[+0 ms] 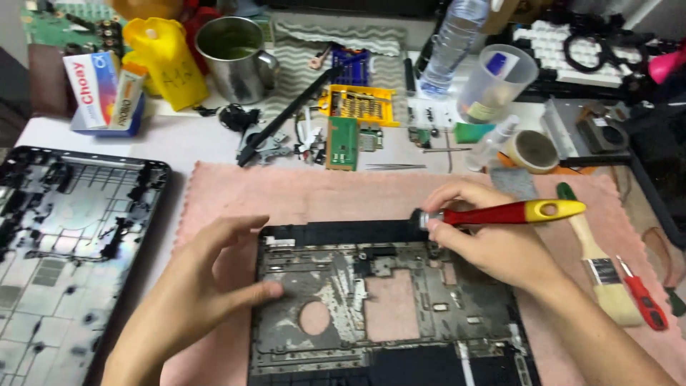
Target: Scraping residue from a laptop chassis using a cleaning solution and a scraping tool.
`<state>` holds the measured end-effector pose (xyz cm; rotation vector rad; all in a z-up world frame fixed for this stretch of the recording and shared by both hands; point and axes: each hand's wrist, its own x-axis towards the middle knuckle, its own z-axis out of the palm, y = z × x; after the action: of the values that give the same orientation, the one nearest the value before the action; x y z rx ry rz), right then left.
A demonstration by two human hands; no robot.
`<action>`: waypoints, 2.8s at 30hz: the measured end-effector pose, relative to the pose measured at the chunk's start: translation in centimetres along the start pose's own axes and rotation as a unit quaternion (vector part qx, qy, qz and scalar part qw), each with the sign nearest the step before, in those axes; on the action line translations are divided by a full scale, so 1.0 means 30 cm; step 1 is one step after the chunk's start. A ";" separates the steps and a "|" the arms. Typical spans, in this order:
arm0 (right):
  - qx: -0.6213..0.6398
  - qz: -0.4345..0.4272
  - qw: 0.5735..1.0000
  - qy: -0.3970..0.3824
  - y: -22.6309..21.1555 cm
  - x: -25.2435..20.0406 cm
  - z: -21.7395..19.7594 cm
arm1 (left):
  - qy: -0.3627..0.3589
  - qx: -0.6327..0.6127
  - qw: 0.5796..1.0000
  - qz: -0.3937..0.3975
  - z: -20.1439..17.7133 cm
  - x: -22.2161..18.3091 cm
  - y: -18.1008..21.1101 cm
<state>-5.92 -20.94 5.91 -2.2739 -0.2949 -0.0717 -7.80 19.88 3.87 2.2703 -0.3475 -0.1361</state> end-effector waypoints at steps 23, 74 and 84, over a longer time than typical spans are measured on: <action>-0.106 -0.197 0.944 -0.244 -0.280 0.310 0.439 | 0.036 -0.047 0.997 0.057 0.065 -0.073 -0.165; -0.085 -0.162 0.947 -0.265 -0.295 0.334 0.412 | 0.026 -0.098 0.994 0.037 0.094 -0.058 -0.190; -0.074 -0.263 0.911 -0.309 -0.295 0.391 0.463 | 0.033 -0.089 0.995 0.041 0.088 -0.050 -0.177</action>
<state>2.77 -2.69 5.00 -2.2474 -1.2681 0.3680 -8.70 21.77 -1.88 2.0755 -0.3790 -0.0482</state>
